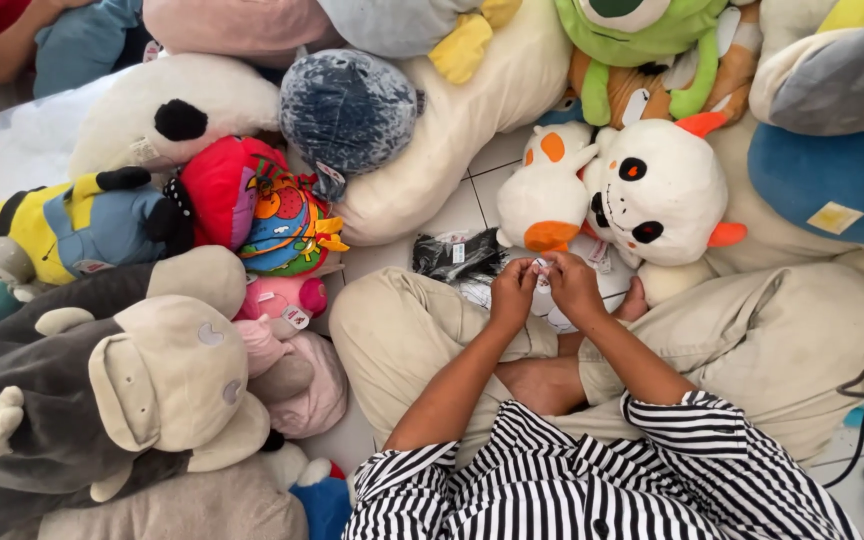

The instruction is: Attaching tags to various plush toys while sitting on the floor in a gift shop.

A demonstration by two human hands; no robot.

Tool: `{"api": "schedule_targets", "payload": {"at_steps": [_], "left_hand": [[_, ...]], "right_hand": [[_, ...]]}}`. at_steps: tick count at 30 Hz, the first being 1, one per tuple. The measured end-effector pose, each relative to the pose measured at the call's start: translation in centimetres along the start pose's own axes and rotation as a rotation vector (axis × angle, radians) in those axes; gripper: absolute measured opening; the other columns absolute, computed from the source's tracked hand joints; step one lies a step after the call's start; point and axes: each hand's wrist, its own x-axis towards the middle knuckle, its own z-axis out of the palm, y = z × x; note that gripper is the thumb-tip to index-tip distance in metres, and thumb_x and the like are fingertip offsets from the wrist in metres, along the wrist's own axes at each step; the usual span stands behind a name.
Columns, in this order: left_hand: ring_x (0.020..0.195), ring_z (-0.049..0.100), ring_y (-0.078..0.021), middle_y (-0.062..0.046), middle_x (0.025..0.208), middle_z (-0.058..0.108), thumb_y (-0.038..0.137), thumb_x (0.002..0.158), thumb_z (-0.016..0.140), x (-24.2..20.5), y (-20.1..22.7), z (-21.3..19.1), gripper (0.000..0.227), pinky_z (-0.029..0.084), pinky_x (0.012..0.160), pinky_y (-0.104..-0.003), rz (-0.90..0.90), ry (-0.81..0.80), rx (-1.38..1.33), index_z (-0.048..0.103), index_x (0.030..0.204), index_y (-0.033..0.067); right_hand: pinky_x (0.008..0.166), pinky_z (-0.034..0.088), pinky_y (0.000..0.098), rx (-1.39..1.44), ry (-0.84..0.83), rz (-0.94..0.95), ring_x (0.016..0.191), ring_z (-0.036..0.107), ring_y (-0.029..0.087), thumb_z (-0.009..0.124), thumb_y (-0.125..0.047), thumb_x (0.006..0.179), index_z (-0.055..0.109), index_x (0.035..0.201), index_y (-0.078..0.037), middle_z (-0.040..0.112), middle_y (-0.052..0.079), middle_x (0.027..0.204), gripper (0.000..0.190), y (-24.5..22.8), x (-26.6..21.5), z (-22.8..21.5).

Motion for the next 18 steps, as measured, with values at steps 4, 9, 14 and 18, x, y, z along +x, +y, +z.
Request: {"api": "schedule_targets", "payload": {"at_steps": [4,9,14,18], "left_hand": [[0.086,0.073,-0.0307,-0.010,0.083,0.075,0.025,0.099,0.068,-0.2,-0.6,-0.2,0.017,0.056,0.082,-0.044,-0.047,-0.036,-0.025,0.075,0.112,0.0165],[0.081,0.074,-0.0211,-0.005,0.081,0.077,0.023,0.097,0.070,-0.4,1.0,-0.3,0.020,0.057,0.081,-0.039,-0.060,-0.103,-0.071,0.075,0.115,0.0184],[0.076,0.074,-0.0149,-0.005,0.077,0.076,0.028,0.102,0.063,0.8,-0.7,-0.2,0.020,0.058,0.076,-0.031,-0.131,-0.173,-0.228,0.075,0.114,0.0163],[0.067,0.072,-0.0142,-0.009,0.074,0.073,0.029,0.101,0.066,2.4,-2.7,-0.2,0.022,0.059,0.065,-0.024,-0.282,-0.246,-0.479,0.074,0.104,0.0088]], "right_hand": [[0.091,0.053,0.0468,0.041,-0.013,0.004,0.095,0.068,0.038,0.065,-0.007,0.097,0.072,0.120,-0.006,0.068,0.017,0.090,0.024,0.7,-0.3,0.5],[0.092,0.053,0.0477,0.019,-0.013,0.044,0.095,0.068,0.035,0.065,-0.009,0.095,0.074,0.113,-0.011,0.067,0.013,0.088,0.020,3.3,0.4,0.7],[0.089,0.054,0.0454,0.023,-0.027,0.090,0.092,0.069,0.033,0.067,-0.016,0.095,0.075,0.108,-0.014,0.069,0.011,0.085,0.015,1.6,0.5,-0.5],[0.086,0.055,0.0436,0.024,-0.094,0.081,0.091,0.070,0.032,0.069,-0.017,0.095,0.076,0.109,-0.013,0.070,0.013,0.087,0.017,0.3,0.1,-1.3]]}}
